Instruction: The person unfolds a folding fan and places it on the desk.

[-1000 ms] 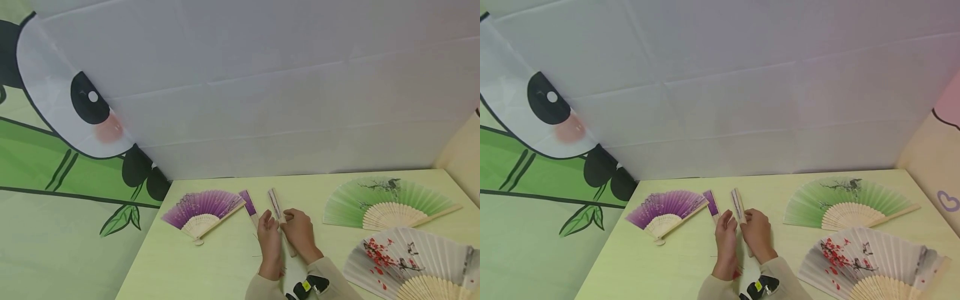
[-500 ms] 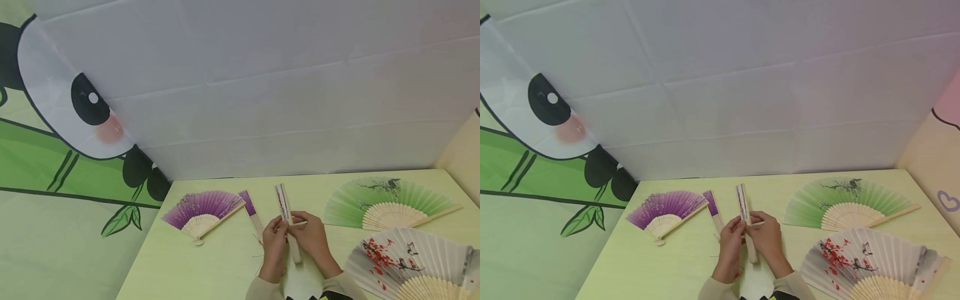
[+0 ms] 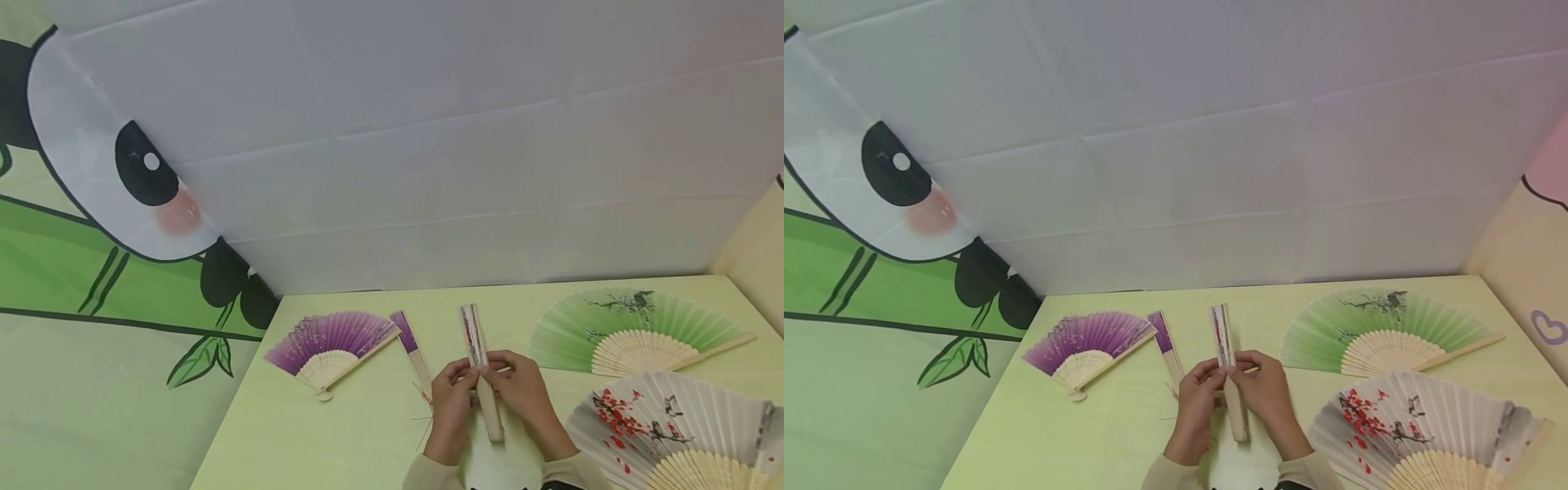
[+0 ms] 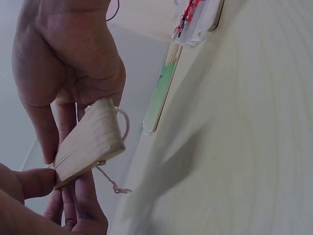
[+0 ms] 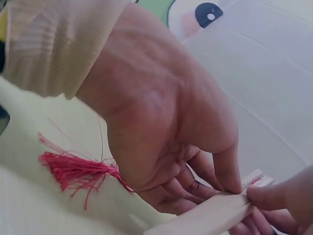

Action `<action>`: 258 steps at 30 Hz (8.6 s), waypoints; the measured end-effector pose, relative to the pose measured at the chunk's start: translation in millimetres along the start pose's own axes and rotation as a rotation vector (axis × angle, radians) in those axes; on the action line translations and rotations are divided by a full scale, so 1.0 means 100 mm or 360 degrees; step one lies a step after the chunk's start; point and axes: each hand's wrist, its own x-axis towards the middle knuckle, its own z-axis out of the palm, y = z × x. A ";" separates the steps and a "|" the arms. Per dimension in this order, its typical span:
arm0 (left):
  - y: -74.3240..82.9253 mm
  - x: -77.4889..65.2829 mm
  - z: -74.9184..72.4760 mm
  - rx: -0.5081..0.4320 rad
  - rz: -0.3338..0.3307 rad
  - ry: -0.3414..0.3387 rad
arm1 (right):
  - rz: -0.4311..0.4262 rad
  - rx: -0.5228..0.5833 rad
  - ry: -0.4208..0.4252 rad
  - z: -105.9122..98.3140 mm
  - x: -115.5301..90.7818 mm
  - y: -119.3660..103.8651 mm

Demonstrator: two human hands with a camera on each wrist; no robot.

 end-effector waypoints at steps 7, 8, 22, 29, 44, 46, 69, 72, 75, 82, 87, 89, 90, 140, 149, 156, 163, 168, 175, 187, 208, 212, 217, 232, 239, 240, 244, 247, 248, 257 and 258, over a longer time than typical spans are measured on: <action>0.00 -0.02 0.01 -0.0052 0.0005 -0.0004 | 0.0132 0.0240 -0.0032 -0.02 0.01 0.02; 0.00 -0.02 0.01 -0.0054 0.0004 -0.0001 | 0.0139 0.0257 -0.0036 -0.03 0.01 0.02; 0.01 -0.05 0.03 -0.0126 -0.0014 0.0043 | 0.0201 0.0411 -0.0046 -0.05 0.02 0.05; 0.02 -0.06 0.03 -0.0110 -0.0016 0.0087 | 0.0222 0.0418 -0.0022 -0.09 0.01 0.04; 0.00 -0.05 0.04 -0.0199 0.0016 0.0171 | 0.0275 0.0448 0.0075 -0.11 0.01 0.04; 0.00 -0.06 0.04 -0.0215 0.0025 0.0186 | 0.0273 0.0444 0.0080 -0.12 0.01 0.04; 0.03 -0.07 0.06 -0.0360 0.0088 0.0342 | 0.0264 0.0569 0.0241 -0.21 0.02 0.04; 0.03 -0.07 0.06 -0.0395 0.0089 0.0371 | 0.0278 0.0598 0.0278 -0.22 0.01 0.03; 0.04 -0.08 0.06 -0.0433 0.0083 0.0399 | 0.0277 0.0649 0.0297 -0.23 0.01 0.04; 0.06 -0.08 0.05 -0.0498 0.0081 0.0415 | 0.0258 0.0752 0.0361 -0.24 0.01 0.05; 0.07 -0.09 0.06 -0.0549 0.0091 0.0446 | 0.0243 0.0823 0.0427 -0.25 0.00 0.04; 0.08 -0.09 0.06 -0.0570 0.0095 0.0453 | 0.0237 0.0844 0.0445 -0.25 0.00 0.04; 0.08 -0.09 0.06 -0.0578 0.0098 0.0455 | 0.0235 0.0853 0.0454 -0.25 0.00 0.03; 0.04 0.14 0.22 -0.0788 0.0137 0.0563 | 0.0317 0.1255 0.0793 -0.28 0.13 0.12; 0.03 0.25 0.29 -0.0733 0.0085 0.0550 | 0.0251 0.1106 0.0760 -0.36 0.31 0.22; 0.00 0.26 0.31 -0.0682 0.0003 0.0449 | 0.0254 0.0960 0.0674 -0.45 0.43 0.31; 0.00 0.24 0.28 -0.0658 -0.0087 0.0276 | 0.0313 0.0921 0.0639 -0.49 0.48 0.34; 0.02 0.21 0.29 -0.0658 -0.0123 0.0235 | 0.0332 0.0917 0.0603 -0.50 0.52 0.33; 0.09 0.17 0.29 -0.0667 -0.0142 0.0235 | 0.0310 0.0896 0.0503 -0.49 0.54 0.36; 0.17 0.05 0.29 -0.0679 -0.0166 0.0236 | 0.0315 0.0441 0.0321 -0.46 0.36 0.26; 0.40 -0.08 0.08 -0.0654 0.0217 0.0427 | -0.0208 0.0193 0.0114 0.24 -0.08 -0.03; 0.44 -0.04 -0.03 -0.0672 0.0244 0.0507 | -0.0255 0.0117 0.0017 0.38 -0.09 -0.01; 0.45 0.03 -0.16 -0.0724 0.0282 0.0626 | -0.0355 0.0029 -0.0075 0.51 -0.07 0.02; 0.37 0.10 -0.41 -0.0695 0.0312 0.0723 | -0.0487 -0.0503 -0.0091 0.90 0.06 0.09; 0.35 0.13 -0.49 -0.0713 0.0298 0.0747 | -0.0608 -0.0632 0.0002 1.06 0.09 0.08; 0.35 0.13 -0.50 -0.0717 0.0294 0.0753 | -0.0641 -0.0659 0.0018 1.08 0.09 0.08; 0.34 0.15 -0.54 -0.0730 0.0256 0.0772 | -0.0745 -0.0767 0.0102 1.14 0.08 0.09; 0.33 0.16 -0.56 -0.0717 0.0224 0.0766 | -0.0804 -0.0824 0.0158 1.17 0.08 0.11; 0.33 0.16 -0.57 -0.0710 0.0212 0.0761 | -0.0827 -0.0832 0.0174 1.18 0.08 0.12; 0.32 0.12 -0.61 -0.0629 0.0137 0.0679 | -0.0814 -0.0764 0.0105 1.18 0.04 0.10; 0.31 0.12 -0.61 -0.0619 0.0126 0.0670 | -0.0794 -0.0782 0.0096 1.17 0.03 0.09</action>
